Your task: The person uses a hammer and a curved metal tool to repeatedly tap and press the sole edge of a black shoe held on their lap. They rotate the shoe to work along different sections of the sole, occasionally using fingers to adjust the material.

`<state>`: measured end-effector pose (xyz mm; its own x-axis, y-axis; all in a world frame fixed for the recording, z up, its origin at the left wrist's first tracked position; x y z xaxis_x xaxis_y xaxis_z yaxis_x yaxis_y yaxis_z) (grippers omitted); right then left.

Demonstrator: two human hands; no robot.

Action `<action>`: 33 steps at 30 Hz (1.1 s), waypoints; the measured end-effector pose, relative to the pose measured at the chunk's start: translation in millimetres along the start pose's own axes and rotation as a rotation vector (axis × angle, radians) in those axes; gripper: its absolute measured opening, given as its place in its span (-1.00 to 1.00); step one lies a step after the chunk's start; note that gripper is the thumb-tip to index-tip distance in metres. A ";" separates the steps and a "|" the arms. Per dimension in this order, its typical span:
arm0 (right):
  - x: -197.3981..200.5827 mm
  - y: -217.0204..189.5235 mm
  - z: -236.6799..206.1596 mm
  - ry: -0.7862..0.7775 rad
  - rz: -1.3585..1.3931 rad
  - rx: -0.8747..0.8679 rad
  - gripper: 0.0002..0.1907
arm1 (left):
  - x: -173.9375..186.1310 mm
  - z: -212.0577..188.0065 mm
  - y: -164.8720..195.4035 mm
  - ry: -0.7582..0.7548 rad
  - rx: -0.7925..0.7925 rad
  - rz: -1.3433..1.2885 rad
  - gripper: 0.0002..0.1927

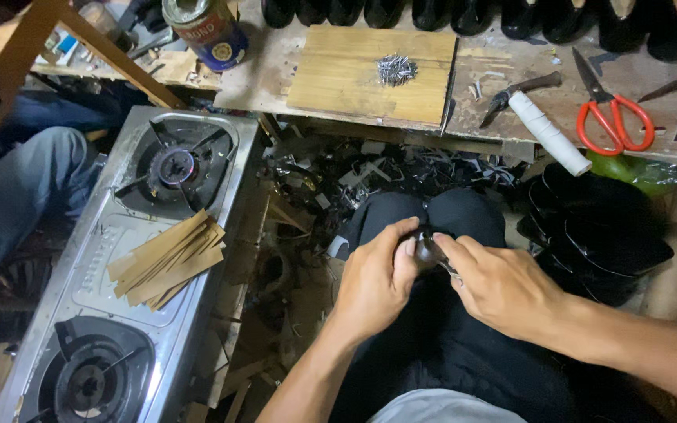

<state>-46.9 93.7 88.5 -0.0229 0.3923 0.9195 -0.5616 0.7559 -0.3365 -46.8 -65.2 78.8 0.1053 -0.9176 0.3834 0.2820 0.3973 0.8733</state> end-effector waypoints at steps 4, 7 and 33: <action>13.3 1.3 -5.1 -0.218 0.044 -0.037 -0.38 | -4.7 -9.5 6.6 0.023 -0.076 0.029 -0.65; 5.7 5.0 -9.5 -0.259 -0.100 -0.047 -0.43 | -3.3 -9.7 9.1 0.031 -0.108 0.018 -0.65; -40.1 -20.4 -46.2 0.237 0.096 -0.056 -0.46 | -5.1 -31.6 -4.6 -0.176 0.306 0.026 -0.59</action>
<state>3.7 86.8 49.0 0.1239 0.5707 0.8117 -0.5198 0.7341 -0.4368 -18.5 -62.9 63.3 -0.0647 -0.9010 0.4290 -0.0207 0.4311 0.9021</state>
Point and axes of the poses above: each hand's wrist, its own z-axis towards the middle knuckle, its own x-axis out of the back of the hand, y = z × x, the point moved 6 cm from there along z, towards the middle knuckle, and after that the axes turned 8 degrees about y, right-handed, at the moved point
